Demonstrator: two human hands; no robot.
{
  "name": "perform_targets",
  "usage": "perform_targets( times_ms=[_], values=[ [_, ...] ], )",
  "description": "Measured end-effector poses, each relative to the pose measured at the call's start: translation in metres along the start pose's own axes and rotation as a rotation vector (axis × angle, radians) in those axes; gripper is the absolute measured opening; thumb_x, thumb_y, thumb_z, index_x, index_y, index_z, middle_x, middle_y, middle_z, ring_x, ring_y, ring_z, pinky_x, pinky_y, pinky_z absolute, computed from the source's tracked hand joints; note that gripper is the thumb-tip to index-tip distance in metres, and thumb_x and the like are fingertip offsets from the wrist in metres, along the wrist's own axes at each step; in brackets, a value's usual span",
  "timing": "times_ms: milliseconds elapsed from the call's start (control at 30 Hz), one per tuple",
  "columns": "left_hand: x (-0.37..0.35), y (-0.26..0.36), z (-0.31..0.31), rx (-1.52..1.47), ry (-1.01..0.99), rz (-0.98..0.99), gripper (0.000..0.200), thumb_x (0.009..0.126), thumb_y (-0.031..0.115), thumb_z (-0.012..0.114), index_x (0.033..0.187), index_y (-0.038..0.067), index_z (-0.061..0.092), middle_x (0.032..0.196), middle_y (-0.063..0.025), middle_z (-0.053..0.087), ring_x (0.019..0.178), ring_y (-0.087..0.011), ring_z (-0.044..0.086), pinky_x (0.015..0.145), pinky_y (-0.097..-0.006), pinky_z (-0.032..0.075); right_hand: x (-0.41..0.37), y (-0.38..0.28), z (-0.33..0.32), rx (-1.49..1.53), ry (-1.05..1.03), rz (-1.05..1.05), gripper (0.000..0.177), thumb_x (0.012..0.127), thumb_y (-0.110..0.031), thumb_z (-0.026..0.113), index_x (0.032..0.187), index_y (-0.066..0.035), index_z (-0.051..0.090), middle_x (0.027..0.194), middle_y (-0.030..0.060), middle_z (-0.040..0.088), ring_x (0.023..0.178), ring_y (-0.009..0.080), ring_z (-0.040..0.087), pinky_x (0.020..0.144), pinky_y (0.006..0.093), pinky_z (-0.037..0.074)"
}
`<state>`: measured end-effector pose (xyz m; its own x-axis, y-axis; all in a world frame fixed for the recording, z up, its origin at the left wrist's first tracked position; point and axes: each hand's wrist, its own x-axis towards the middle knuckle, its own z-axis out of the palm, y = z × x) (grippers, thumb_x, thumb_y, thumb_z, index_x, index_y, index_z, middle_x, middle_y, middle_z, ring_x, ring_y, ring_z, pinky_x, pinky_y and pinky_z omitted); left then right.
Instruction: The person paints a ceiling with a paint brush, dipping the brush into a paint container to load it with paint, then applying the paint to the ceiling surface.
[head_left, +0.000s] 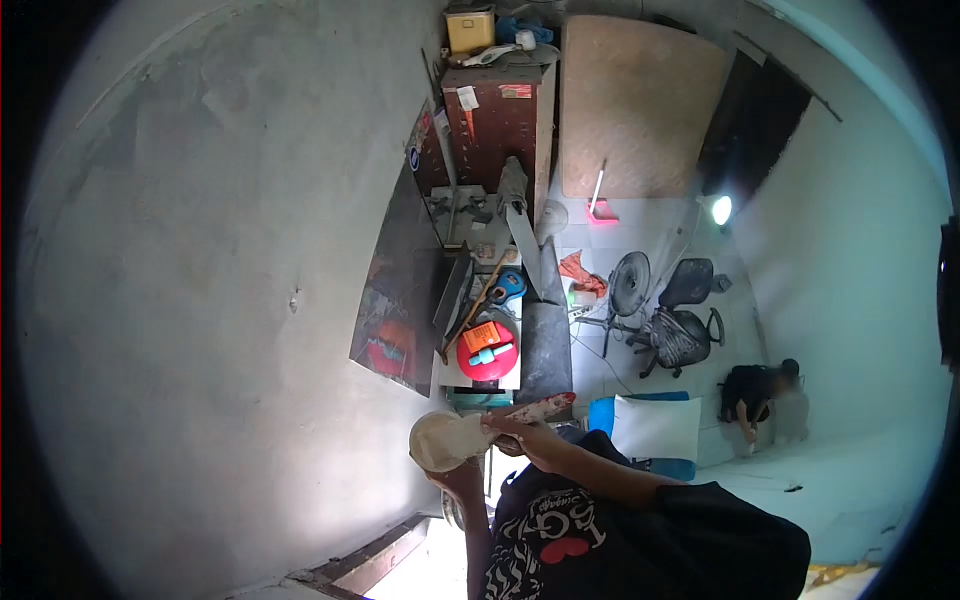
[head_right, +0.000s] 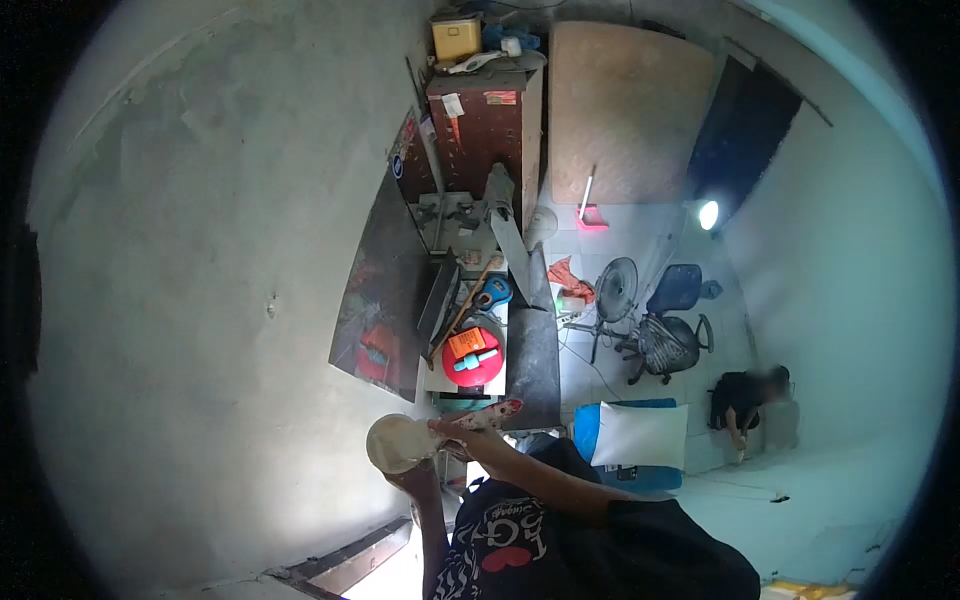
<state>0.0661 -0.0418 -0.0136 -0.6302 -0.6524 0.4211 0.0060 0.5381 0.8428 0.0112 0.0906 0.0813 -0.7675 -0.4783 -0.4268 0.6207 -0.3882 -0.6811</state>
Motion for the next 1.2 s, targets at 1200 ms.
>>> perform_targets(
  times_ms=[1200],
  values=[
    [0.063, 0.053, 0.009, -0.230, -0.074, 0.067, 0.064, 0.054, 0.009, 0.083, 0.109, 0.004, 0.051, 0.098, -0.0114, 0.060, 0.089, -0.0271, 0.063, 0.077, -0.0365, 0.052, 0.009, -0.050, 0.000, -0.129, -0.094, 0.016, 0.019, 0.091, -0.020, 0.054, 0.079, -0.005, 0.053, 0.055, -0.0039, 0.035, 0.043, 0.0055, 0.029, 0.044, 0.0218, 0.025]
  ],
)
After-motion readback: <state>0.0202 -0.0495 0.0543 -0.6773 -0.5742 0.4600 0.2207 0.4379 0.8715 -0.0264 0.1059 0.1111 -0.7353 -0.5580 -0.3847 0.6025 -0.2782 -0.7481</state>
